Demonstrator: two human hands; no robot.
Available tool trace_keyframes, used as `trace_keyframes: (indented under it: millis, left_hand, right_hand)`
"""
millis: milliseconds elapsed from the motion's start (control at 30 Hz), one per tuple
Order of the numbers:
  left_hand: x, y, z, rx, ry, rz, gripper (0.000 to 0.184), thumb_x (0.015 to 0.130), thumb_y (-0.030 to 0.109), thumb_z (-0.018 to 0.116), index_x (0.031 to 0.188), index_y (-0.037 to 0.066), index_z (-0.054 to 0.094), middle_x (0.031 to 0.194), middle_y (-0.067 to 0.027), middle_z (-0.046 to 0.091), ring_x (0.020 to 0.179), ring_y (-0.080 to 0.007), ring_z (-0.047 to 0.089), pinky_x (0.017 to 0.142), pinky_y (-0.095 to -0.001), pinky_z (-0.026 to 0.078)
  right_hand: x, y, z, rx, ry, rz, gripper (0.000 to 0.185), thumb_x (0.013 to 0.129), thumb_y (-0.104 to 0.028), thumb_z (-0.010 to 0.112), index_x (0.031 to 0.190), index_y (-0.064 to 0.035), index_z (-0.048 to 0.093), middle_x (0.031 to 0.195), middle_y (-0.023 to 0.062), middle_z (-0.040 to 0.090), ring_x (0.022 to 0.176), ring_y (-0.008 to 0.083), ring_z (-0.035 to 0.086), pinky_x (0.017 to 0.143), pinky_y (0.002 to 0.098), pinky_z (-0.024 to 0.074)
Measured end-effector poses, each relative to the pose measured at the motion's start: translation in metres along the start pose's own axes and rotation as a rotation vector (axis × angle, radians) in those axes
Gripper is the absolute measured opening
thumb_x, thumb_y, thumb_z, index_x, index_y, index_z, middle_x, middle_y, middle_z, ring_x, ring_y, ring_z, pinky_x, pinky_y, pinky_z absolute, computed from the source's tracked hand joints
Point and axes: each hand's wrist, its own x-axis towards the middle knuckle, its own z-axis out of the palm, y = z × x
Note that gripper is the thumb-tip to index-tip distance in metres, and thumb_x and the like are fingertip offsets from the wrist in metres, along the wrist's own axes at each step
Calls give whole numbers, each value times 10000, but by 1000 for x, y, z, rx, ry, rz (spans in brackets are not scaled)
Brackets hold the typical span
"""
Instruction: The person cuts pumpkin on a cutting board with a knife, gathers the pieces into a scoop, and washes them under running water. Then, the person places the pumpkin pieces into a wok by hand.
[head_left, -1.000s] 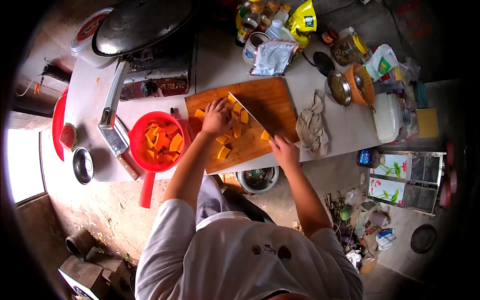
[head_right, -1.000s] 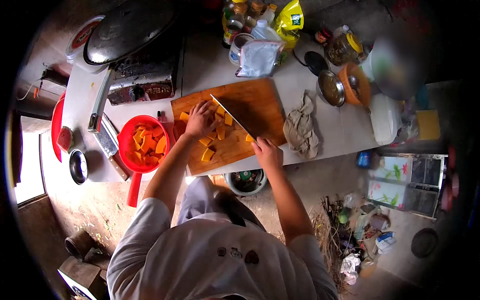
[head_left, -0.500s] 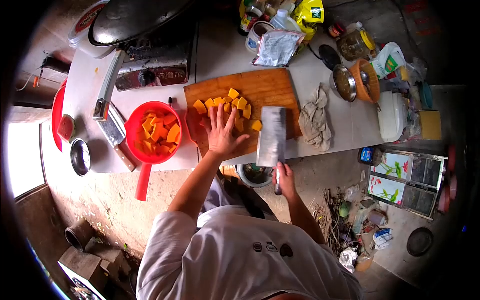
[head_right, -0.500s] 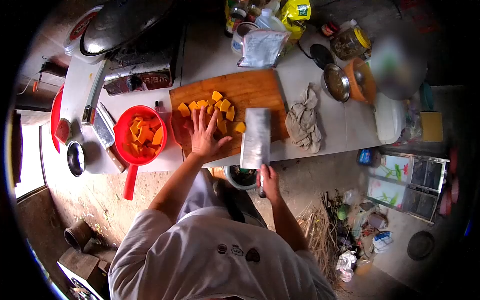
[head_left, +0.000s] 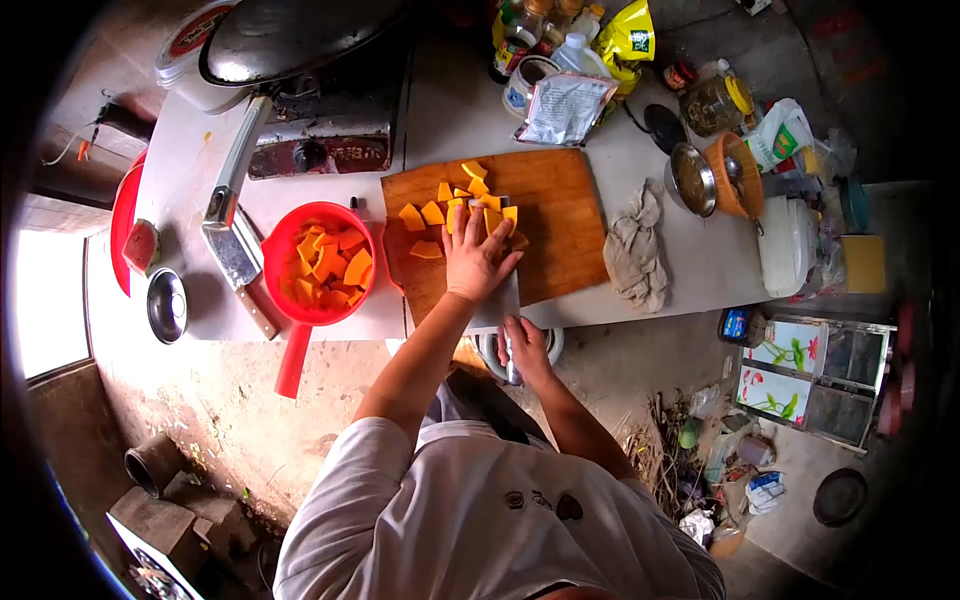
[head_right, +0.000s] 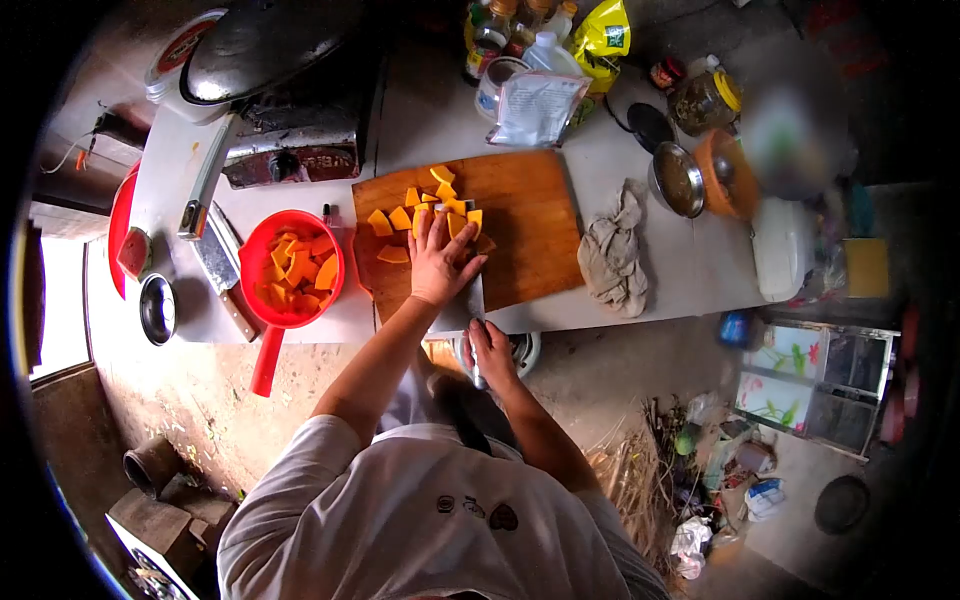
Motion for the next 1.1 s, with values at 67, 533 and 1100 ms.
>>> trace_keyframes:
  millis: [67,533,1100]
  left_hand:
    - [-1,9,-9,-33,34,17,517,732,479,625,1204,289,532,1377,-135,317,1307,-400,165,976,-622,192]
    - [-27,-32,-144,-41,420,-114,457,746,366,645,1178,239,562,1333,-152,365,1268,-408,240,990,-575,209]
    - [-46,-114,-151,86,561,-326,261,696,51,560,950,21,512,1096,-211,467,1036,-383,433,905,-467,336]
  right_hand:
    - [-8,-4,-1,25,-2,0,268,934,-267,451,802,-39,503,567,28,469,406,108,428,374,239,349]
    - [-48,-65,92,-227,-181,-216,260,921,-217,480,765,-14,524,523,7,482,403,72,449,376,231,359]
    - [-47,-96,95,-986,68,-681,302,876,-300,516,722,-43,484,678,181,564,652,402,545,540,456,419]
